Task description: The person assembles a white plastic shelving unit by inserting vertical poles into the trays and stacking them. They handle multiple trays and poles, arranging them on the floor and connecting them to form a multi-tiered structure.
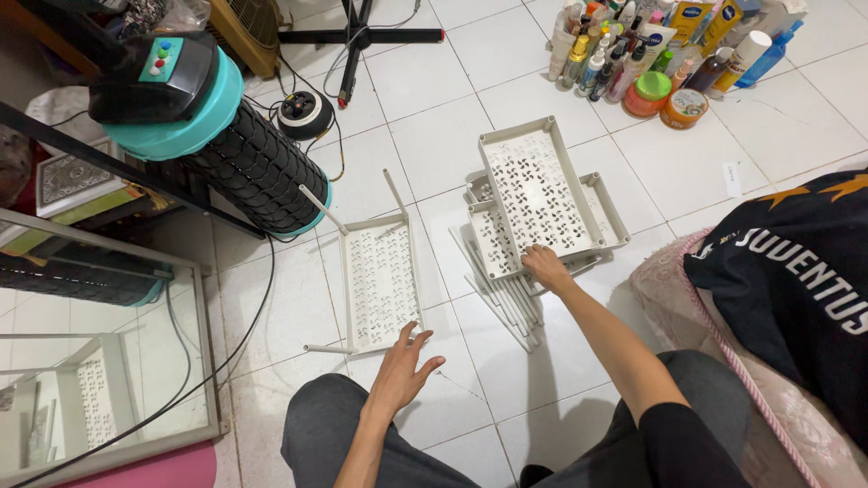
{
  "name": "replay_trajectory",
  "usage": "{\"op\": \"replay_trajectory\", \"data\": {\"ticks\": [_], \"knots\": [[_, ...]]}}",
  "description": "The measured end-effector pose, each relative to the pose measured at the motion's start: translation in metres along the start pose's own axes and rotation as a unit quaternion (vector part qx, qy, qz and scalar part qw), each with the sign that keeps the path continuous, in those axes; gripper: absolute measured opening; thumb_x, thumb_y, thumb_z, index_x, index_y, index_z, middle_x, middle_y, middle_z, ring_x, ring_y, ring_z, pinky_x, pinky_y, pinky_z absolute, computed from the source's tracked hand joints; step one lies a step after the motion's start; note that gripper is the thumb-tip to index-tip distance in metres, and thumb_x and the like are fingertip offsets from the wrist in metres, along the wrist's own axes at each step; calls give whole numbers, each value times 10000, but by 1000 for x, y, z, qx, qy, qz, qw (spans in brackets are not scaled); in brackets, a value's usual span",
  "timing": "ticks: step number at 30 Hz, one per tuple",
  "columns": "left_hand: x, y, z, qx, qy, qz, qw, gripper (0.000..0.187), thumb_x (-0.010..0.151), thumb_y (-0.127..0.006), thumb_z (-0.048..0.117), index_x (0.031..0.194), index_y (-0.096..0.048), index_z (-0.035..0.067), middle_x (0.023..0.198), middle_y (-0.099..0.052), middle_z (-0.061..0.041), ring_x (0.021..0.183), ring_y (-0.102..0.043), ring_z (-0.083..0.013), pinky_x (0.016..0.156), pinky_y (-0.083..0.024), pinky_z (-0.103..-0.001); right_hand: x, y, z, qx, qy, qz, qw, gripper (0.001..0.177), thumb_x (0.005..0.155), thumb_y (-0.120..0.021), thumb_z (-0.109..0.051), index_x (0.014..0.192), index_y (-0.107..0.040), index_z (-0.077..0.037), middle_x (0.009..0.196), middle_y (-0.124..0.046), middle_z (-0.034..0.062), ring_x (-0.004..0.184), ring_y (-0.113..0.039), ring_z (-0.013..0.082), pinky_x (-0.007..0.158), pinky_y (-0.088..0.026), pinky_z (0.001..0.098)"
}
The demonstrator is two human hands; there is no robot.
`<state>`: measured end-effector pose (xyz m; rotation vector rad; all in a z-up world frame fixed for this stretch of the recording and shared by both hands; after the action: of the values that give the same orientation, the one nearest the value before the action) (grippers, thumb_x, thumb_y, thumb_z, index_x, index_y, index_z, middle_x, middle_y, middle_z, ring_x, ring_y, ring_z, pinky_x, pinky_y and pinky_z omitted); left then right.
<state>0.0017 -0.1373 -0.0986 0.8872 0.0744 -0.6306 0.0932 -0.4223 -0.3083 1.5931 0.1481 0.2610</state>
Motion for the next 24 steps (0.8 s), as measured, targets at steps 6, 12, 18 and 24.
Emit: {"op": "replay_trajectory", "data": {"ticks": [6,12,18,24], "knots": [[-2,3,0,-1,-25,18,1000,499,791,-543,386,1161,-491,55,1325,-324,-154,1029,-502,-348,873,-394,-406,26,-28,-9,-13,27,-84,996,252,633,-575,-9,882,-558,-42,918,-557,123,887,-541,270,710,-467,378],[-9,2,-4,-4,3,-17,1000,502,798,-539,378,1188,-464,70,1348,-282,-155,1033,-513,-338,883,-393,-398,66,-29,-4,6,-40,-40,998,217,615,-569,34,825,-577,-19,856,-591,147,834,-582,298,687,-489,384],[-18,9,-5,6,10,-19,1000,512,797,-559,361,1215,-442,91,1406,-191,-128,1123,-434,-341,900,-373,-400,114,-45,28,80,-161,-71,981,268,542,-665,-40,792,-573,-4,826,-581,186,789,-581,332,659,-487,418],[-25,-1,-17,-4,54,-56,997,577,775,-588,345,1272,-364,152,1425,-4,-120,1202,-354,-334,942,-353,-393,132,-48,61,110,-231,61,965,181,653,-631,-41,824,-577,-19,846,-584,187,804,-585,357,707,-482,422]]}}
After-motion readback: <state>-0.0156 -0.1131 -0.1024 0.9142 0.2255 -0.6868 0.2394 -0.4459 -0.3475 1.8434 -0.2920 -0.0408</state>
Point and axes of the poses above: each hand's wrist, its own x-axis towards the middle knuckle, its own y-axis out of the back of the hand, z = x × y, the point moved 10 cm from there along x, towards the middle knuckle
